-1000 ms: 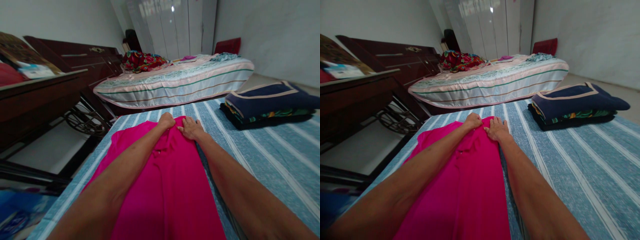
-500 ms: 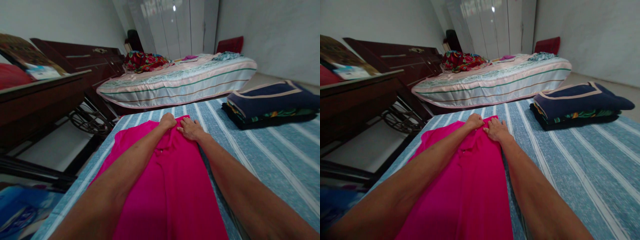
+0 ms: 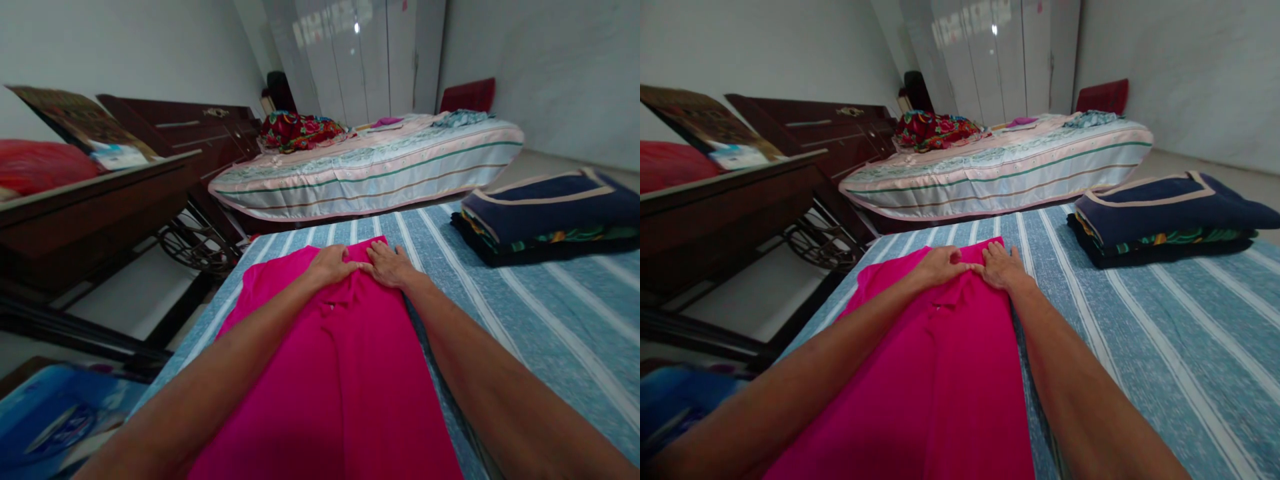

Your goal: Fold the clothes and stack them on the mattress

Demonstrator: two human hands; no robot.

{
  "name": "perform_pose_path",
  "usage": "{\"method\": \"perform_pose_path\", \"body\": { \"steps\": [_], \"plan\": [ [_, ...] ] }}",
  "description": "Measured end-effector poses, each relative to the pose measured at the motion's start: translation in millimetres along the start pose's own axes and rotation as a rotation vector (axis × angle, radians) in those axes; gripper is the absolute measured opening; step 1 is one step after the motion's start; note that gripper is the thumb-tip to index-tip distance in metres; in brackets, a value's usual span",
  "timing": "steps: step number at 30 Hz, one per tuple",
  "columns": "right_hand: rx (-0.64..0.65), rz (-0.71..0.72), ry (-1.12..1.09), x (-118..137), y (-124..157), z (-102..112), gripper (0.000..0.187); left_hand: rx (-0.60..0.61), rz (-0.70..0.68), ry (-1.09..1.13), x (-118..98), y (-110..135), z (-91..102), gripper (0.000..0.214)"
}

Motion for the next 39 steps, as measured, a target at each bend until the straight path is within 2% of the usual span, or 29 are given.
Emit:
{"method": "perform_pose_path", "body": {
  "steps": [3,6,9,11,13,15,17,24,27,29,31,34,37,39],
  "plan": [
    [-0.006,0.0,0.002,1,0,0,0.063,-0.014,-0.102,0.019,-9,46,-2.3,0.046],
    [-0.005,-0.009,0.006,0,2,0,0.064,-0.047,-0.114,0.045,-8,78,-6.6,0.058],
    [0.003,-0.015,0.007,0,3,-1,0.066,-0.102,-0.106,0.154,0,82,-4.6,0.025],
    [0.003,-0.014,0.007,1,3,-1,0.067,-0.173,-0.011,0.316,20,75,2.4,0.01],
    [0.004,-0.01,0.007,1,3,-1,0.068,-0.269,0.195,0.595,53,69,6.8,0.011],
    [0.013,-0.009,0.003,1,2,-2,0.07,-0.337,0.391,0.857,81,70,2.8,0.01],
    [0.029,-0.013,-0.007,0,2,-4,0.07,-0.356,0.504,0.976,95,73,-2.6,0.008],
    [0.031,-0.018,-0.014,-2,2,-5,0.071,-0.294,0.594,0.868,108,72,-8.0,0.005],
    [0.021,-0.019,-0.007,-1,2,-5,0.071,-0.289,0.599,0.759,116,71,-2.3,0.016],
    [0.024,-0.018,-0.007,-1,2,-4,0.071,-0.324,0.561,0.617,119,73,9.8,0.024],
    [0.027,-0.018,-0.008,0,3,-4,0.071,-0.373,0.473,0.358,115,76,26.6,0.029],
    [0.035,-0.022,-0.009,0,3,-4,0.072,-0.395,0.262,0.039,89,83,37.2,0.032],
    [0.038,-0.025,0.001,0,3,-3,0.072,-0.342,0.07,0.018,55,96,28.4,0.021],
    [0.039,-0.024,0.012,0,3,-4,0.071,-0.292,0.021,0.057,36,107,21.3,0.017]
  ]
}}
Point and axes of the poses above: each hand's wrist, its own y-axis away from the middle knuckle, its own z-axis out of the back of the hand, x = y × z, the point moved 10 cm from there along -y, towards the middle knuckle, and after that the axes turned 12 degrees about y, right-handed, at the moved point
